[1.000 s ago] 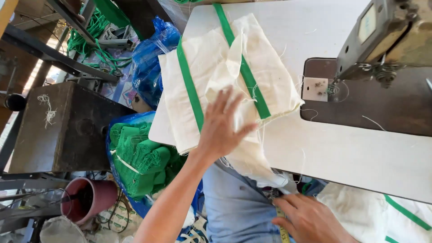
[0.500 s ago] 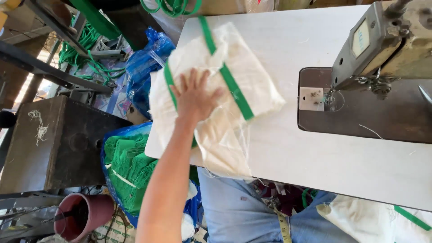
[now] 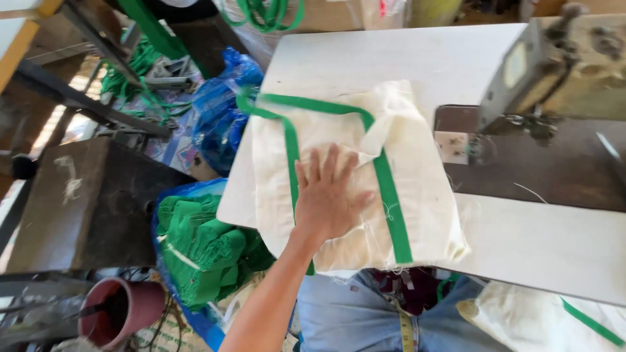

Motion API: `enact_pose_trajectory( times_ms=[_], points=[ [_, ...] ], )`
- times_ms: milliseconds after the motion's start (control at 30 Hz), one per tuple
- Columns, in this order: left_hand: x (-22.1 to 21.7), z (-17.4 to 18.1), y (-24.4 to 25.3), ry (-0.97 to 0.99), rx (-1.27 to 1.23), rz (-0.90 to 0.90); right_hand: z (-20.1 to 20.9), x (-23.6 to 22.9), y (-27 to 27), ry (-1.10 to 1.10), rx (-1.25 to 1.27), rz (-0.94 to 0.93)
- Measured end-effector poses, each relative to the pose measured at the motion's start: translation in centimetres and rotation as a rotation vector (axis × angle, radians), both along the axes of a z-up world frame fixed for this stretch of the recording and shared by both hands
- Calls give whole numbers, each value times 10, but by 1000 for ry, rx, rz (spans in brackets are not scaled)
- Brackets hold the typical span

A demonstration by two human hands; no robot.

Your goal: The person sews the side seams of a white tote bag with green straps using a sewing machine. They guide the fabric through the machine, trim excess threads with scissors, and fold the bag to sew additional seams.

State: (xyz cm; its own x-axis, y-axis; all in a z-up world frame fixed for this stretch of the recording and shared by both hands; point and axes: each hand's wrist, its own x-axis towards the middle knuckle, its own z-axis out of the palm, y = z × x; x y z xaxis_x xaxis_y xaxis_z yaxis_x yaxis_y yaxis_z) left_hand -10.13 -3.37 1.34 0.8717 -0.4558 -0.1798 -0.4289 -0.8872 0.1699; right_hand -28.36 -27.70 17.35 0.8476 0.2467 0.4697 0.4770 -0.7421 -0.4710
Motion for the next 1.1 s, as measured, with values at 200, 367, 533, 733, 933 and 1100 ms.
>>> enact_pose_trajectory(
  times_ms=[200, 367, 533, 733, 933, 1100],
  points=[
    [-43, -36, -1, -225, -101, -98, -90, -57, -12, 41, -107, -119],
    [-28, -16, -10, -117, -189, -60, -121, -17, -20, 92, -79, -259],
    [21, -19, -22, -306, -315, -157, -138, 5, -3, 101, -17, -173],
    [33, 59, 0, -94, -888, -21, -135, 19, 22, 84, 69, -158],
    [-8, 107, 10, 67, -1287, 388, -111, 38, 73, 756, 355, -223],
    [-23, 112, -7, -404, -1624, 406, -171, 14, 126, 522, 287, -53]
  ],
)
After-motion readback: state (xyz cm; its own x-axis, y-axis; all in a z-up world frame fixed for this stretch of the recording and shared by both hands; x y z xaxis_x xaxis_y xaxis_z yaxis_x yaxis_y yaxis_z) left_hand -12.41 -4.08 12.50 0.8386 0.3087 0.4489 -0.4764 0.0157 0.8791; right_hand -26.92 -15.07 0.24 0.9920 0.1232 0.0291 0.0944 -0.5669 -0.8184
